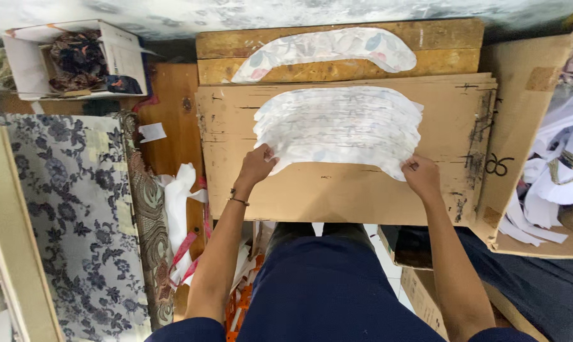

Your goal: The person repeatedly picks up white fabric pieces from a wooden surface, folds them, and stacks them into a neat pile. The person also occasionally moves pieces to a nearby machine or crate.

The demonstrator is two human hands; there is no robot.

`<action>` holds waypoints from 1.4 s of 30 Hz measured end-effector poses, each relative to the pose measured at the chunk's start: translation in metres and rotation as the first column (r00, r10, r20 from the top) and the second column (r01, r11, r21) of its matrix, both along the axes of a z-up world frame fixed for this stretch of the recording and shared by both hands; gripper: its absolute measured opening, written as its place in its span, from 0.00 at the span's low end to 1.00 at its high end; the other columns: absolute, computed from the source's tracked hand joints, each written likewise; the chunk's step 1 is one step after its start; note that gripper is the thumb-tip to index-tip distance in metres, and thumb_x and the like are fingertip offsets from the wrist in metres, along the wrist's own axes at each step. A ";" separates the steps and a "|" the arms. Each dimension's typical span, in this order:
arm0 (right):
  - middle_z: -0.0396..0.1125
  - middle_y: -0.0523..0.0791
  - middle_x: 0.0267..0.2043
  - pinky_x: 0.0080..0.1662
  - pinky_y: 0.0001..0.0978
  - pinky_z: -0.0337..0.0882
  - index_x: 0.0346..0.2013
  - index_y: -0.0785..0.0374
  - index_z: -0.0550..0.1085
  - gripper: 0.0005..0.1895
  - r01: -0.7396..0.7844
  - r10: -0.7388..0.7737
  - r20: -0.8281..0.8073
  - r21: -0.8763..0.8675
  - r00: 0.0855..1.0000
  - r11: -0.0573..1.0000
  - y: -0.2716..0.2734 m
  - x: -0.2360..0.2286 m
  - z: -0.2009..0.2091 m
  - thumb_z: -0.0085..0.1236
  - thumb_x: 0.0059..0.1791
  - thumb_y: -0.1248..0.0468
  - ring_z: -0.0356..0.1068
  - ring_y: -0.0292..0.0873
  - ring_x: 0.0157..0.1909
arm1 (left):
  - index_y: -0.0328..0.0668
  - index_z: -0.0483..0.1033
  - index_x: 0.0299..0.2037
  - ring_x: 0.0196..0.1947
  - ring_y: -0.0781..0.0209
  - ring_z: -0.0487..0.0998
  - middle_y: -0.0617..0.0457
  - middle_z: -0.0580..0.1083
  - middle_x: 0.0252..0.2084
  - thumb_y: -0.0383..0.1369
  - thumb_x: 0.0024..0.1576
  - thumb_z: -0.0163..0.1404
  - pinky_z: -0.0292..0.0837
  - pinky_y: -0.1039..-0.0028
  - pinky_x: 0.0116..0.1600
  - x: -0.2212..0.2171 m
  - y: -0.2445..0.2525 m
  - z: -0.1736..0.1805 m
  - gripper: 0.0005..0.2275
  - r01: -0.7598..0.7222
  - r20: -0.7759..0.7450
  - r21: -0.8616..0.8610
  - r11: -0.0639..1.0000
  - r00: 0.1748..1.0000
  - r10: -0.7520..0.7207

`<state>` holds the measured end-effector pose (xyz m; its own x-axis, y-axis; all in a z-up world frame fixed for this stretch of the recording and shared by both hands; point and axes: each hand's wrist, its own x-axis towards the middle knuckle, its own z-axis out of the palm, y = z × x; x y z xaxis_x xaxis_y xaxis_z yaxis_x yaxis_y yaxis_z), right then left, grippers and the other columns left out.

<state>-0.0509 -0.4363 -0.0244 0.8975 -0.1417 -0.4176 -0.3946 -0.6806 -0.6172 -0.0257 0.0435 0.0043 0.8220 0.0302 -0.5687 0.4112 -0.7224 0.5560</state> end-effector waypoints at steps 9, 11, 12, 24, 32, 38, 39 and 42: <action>0.73 0.50 0.31 0.40 0.41 0.71 0.32 0.65 0.79 0.13 -0.077 0.069 -0.102 -0.076 0.992 0.994 -0.006 0.003 -0.008 0.64 0.46 0.57 0.74 0.50 0.34 | 0.39 0.76 0.35 0.31 0.55 0.84 0.49 0.79 0.28 0.29 0.53 0.57 0.79 0.68 0.37 -0.023 0.009 -0.010 0.05 -0.182 0.072 -0.044 0.982 0.980 0.185; 0.74 0.51 0.32 0.42 0.42 0.72 0.32 0.65 0.79 0.14 -0.079 0.073 -0.079 -0.084 0.994 0.993 -0.008 0.001 -0.010 0.64 0.45 0.55 0.75 0.52 0.36 | 0.40 0.76 0.35 0.32 0.51 0.83 0.48 0.80 0.29 0.29 0.53 0.58 0.78 0.64 0.38 -0.025 0.006 -0.008 0.05 -0.154 0.146 0.021 0.988 0.978 0.150; 0.74 0.53 0.32 0.42 0.44 0.72 0.32 0.64 0.79 0.15 -0.098 0.081 -0.128 -0.129 0.988 0.987 -0.009 0.001 -0.010 0.64 0.45 0.54 0.74 0.55 0.37 | 0.40 0.76 0.34 0.33 0.50 0.83 0.48 0.80 0.29 0.30 0.53 0.58 0.78 0.63 0.39 -0.026 0.005 -0.007 0.05 -0.141 0.181 0.055 0.988 0.975 0.129; 0.71 0.53 0.25 0.39 0.49 0.70 0.22 0.65 0.74 0.25 -0.196 0.109 -0.304 -0.271 0.947 0.942 -0.019 -0.008 0.004 0.63 0.46 0.45 0.72 0.58 0.32 | 0.40 0.73 0.39 0.33 0.38 0.80 0.42 0.79 0.33 0.37 0.54 0.58 0.73 0.51 0.38 -0.055 -0.007 0.013 0.11 -0.262 0.308 0.297 0.918 0.936 0.167; 0.71 0.53 0.29 0.38 0.48 0.71 0.24 0.65 0.74 0.24 -0.136 0.128 -0.043 -0.346 0.991 0.929 -0.011 0.003 0.038 0.65 0.48 0.46 0.72 0.57 0.33 | 0.39 0.69 0.33 0.30 0.40 0.79 0.46 0.77 0.28 0.34 0.55 0.60 0.71 0.53 0.35 -0.082 -0.013 0.036 0.11 -0.437 0.387 0.253 0.863 0.863 0.324; 0.69 0.54 0.32 0.38 0.44 0.71 0.35 0.66 0.74 0.12 -0.205 0.236 0.241 -0.147 0.941 0.968 0.095 0.075 0.045 0.65 0.48 0.60 0.71 0.56 0.33 | 0.39 0.71 0.37 0.28 0.42 0.79 0.46 0.77 0.28 0.34 0.57 0.58 0.70 0.54 0.33 -0.083 -0.001 0.055 0.09 -0.551 0.431 0.202 0.810 0.792 0.431; 0.69 0.54 0.33 0.38 0.44 0.71 0.35 0.66 0.74 0.10 -0.234 0.255 0.299 -0.107 0.920 0.966 0.125 0.095 0.042 0.64 0.47 0.63 0.70 0.55 0.32 | 0.39 0.72 0.38 0.28 0.42 0.78 0.46 0.77 0.27 0.33 0.56 0.57 0.70 0.53 0.33 -0.078 -0.001 0.055 0.09 -0.562 0.454 0.180 0.807 0.776 0.439; 0.70 0.52 0.38 0.41 0.46 0.71 0.38 0.65 0.75 0.08 -0.405 0.397 0.442 -0.081 0.805 0.911 0.218 0.153 0.033 0.63 0.46 0.65 0.72 0.54 0.38 | 0.38 0.72 0.39 0.27 0.43 0.78 0.46 0.76 0.28 0.35 0.57 0.57 0.70 0.55 0.33 -0.073 0.009 0.063 0.10 -0.605 0.438 0.142 0.783 0.748 0.499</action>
